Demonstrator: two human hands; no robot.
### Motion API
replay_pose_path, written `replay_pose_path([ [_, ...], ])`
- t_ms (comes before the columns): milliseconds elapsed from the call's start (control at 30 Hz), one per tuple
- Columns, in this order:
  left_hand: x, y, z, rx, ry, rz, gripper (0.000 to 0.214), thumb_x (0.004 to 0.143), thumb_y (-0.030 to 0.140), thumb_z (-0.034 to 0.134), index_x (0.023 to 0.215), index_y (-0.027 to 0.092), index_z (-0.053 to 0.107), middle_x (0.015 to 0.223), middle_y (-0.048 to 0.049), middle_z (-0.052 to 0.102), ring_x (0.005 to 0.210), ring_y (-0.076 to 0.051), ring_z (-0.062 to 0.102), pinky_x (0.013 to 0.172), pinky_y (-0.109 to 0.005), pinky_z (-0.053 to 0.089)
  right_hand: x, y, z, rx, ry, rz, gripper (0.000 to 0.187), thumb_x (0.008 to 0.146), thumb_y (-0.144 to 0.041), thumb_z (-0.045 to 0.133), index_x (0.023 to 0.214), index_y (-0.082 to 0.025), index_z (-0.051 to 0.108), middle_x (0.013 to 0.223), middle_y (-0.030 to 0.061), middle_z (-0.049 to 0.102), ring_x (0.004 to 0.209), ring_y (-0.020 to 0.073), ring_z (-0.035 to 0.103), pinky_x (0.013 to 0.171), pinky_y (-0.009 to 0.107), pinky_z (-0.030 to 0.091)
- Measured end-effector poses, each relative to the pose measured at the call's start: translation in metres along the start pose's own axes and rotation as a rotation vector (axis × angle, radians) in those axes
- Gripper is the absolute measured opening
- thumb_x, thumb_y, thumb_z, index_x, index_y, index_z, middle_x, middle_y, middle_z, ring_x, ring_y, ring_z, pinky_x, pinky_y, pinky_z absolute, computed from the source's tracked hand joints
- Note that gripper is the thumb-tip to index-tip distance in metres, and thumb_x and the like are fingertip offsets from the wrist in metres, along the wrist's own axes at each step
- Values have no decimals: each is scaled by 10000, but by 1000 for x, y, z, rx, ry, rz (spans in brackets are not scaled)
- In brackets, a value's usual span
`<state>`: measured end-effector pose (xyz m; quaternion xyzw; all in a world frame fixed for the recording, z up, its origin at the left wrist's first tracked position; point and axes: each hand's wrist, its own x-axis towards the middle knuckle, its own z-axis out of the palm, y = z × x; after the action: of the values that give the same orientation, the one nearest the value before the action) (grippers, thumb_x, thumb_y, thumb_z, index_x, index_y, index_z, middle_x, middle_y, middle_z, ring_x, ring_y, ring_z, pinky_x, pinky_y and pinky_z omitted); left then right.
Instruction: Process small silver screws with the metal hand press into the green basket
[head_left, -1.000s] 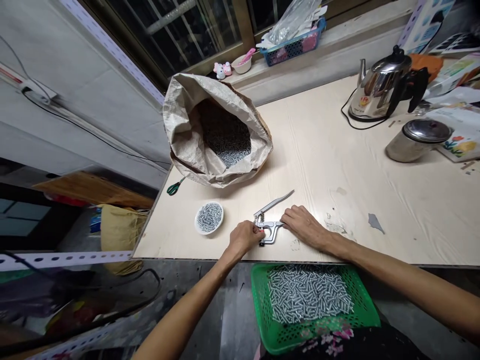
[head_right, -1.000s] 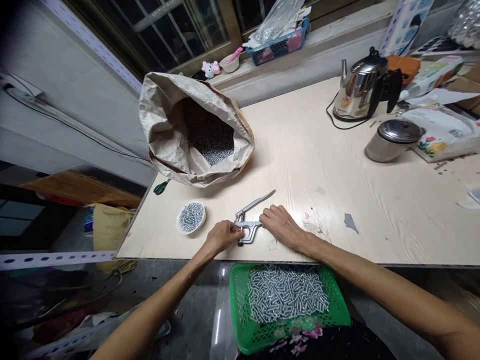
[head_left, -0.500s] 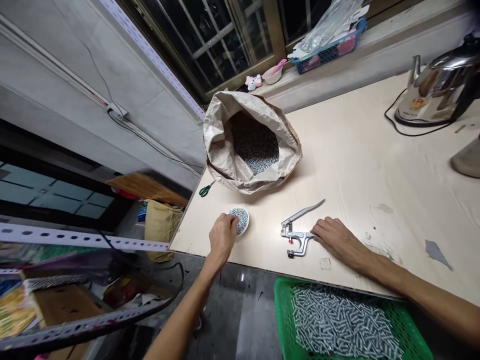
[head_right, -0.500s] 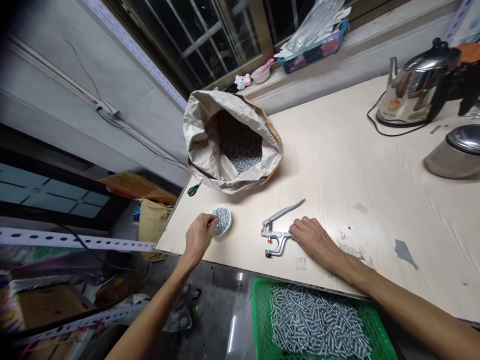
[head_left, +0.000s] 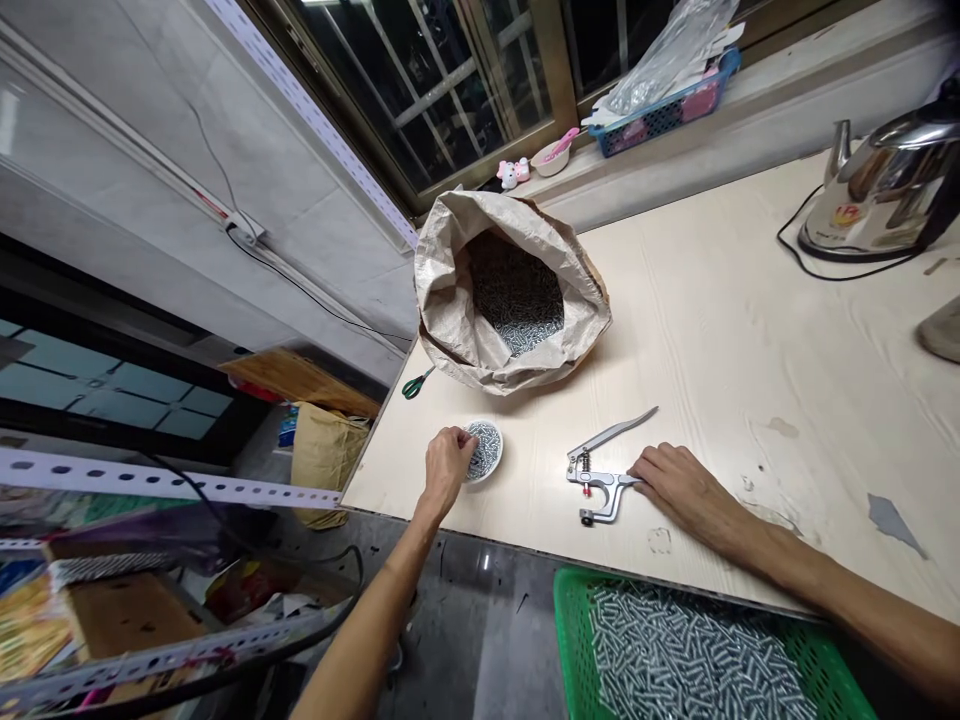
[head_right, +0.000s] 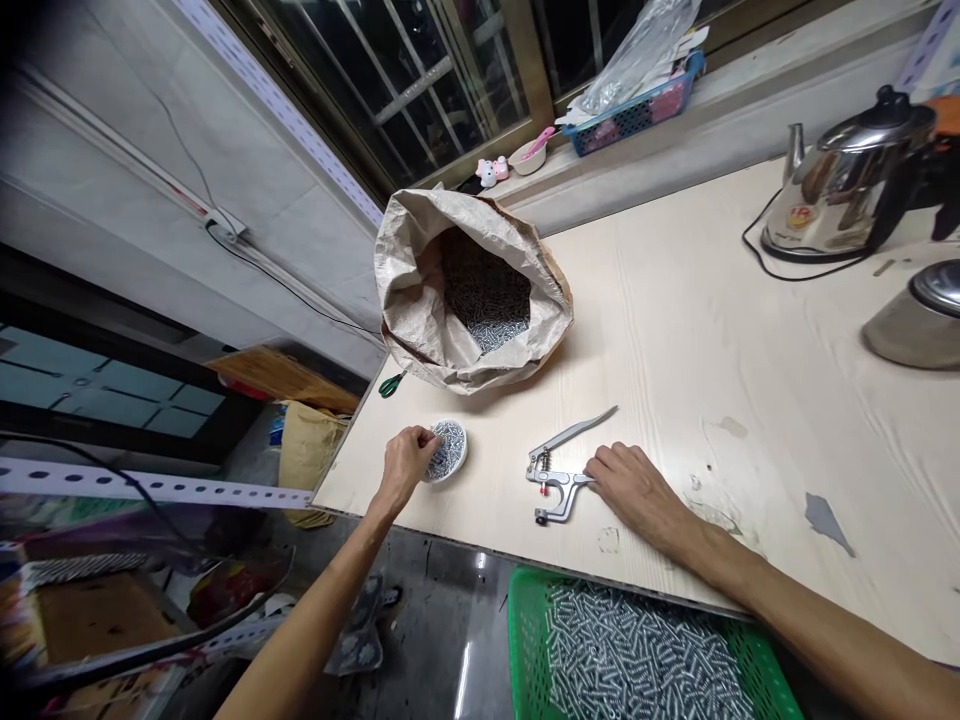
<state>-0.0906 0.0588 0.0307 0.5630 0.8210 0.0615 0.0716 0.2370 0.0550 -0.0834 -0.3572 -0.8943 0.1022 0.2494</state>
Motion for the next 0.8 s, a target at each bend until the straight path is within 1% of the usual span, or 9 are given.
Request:
replay_pose_path([
  [133, -42, 14, 8, -147, -82, 131, 118, 803, 250, 545, 722, 173, 582, 716, -21, 635, 669, -149, 585, 626, -247, 430, 2, -2, -5, -2, -4, 4, 186, 941, -217, 405, 811, -199, 537, 803, 45, 563, 735, 189, 467, 666, 322, 327],
  [267, -80, 31, 41, -94, -154, 459, 149, 878, 191, 426, 801, 178, 553, 805, -49, 604, 751, -172, 565, 690, -287, 453, 3, -2, -9, -12, -22, 16, 194, 942, -208, 389, 817, -195, 538, 822, 50, 571, 746, 183, 468, 674, 320, 321],
  [367, -88, 36, 59, 122, -192, 561, 224, 881, 86, 338, 851, 182, 539, 863, -75, 592, 825, -205, 542, 737, -330, 453, 4, -3, -10, -14, -31, 31, 190, 942, -212, 392, 829, -192, 543, 832, 55, 574, 762, 185, 473, 679, 320, 323],
  [467, -85, 38, 61, 282, -240, 580, 278, 840, 7, 330, 907, 178, 538, 915, -92, 599, 872, -223, 536, 760, -343, 452, 5, -3, -12, -21, -52, 34, 187, 940, -202, 400, 827, -186, 548, 834, 55, 577, 764, 184, 477, 681, 321, 328],
  [533, -83, 40, 58, 312, -255, 557, 296, 815, -17, 335, 908, 170, 545, 935, -110, 610, 894, -236, 543, 762, -353, 453, 5, -4, -12, -33, -68, 31, 184, 940, -197, 408, 825, -185, 550, 838, 52, 580, 766, 183, 479, 684, 321, 330],
  [600, -82, 45, 55, 220, -259, 505, 270, 820, 2, 347, 878, 167, 554, 919, -114, 625, 885, -238, 561, 760, -357, 456, 6, -3, -13, -57, -78, 28, 177, 937, -192, 415, 827, -185, 553, 842, 49, 584, 772, 184, 480, 686, 322, 326],
  [667, -80, 51, 53, -39, -300, 390, 180, 854, 95, 397, 851, 168, 562, 850, -91, 642, 818, -218, 592, 737, -340, 467, 6, -3, -13, -84, -79, 24, 172, 931, -175, 420, 821, -183, 551, 840, 45, 586, 772, 183, 477, 686, 321, 318],
  [733, -79, 58, 53, -397, -414, 188, 107, 851, 230, 490, 837, 160, 570, 748, -56, 645, 714, -189, 610, 691, -314, 481, 6, -3, -12, -106, -77, 17, 166, 922, -154, 427, 814, -181, 549, 836, 40, 588, 769, 181, 472, 686, 321, 308],
  [800, -77, 65, 55, -713, -529, -19, 182, 781, 321, 597, 813, 143, 586, 684, -34, 639, 646, -161, 603, 659, -291, 487, 6, -2, -11, -119, -72, 4, 157, 914, -142, 439, 808, -179, 548, 827, 35, 587, 768, 179, 468, 687, 321, 299],
])
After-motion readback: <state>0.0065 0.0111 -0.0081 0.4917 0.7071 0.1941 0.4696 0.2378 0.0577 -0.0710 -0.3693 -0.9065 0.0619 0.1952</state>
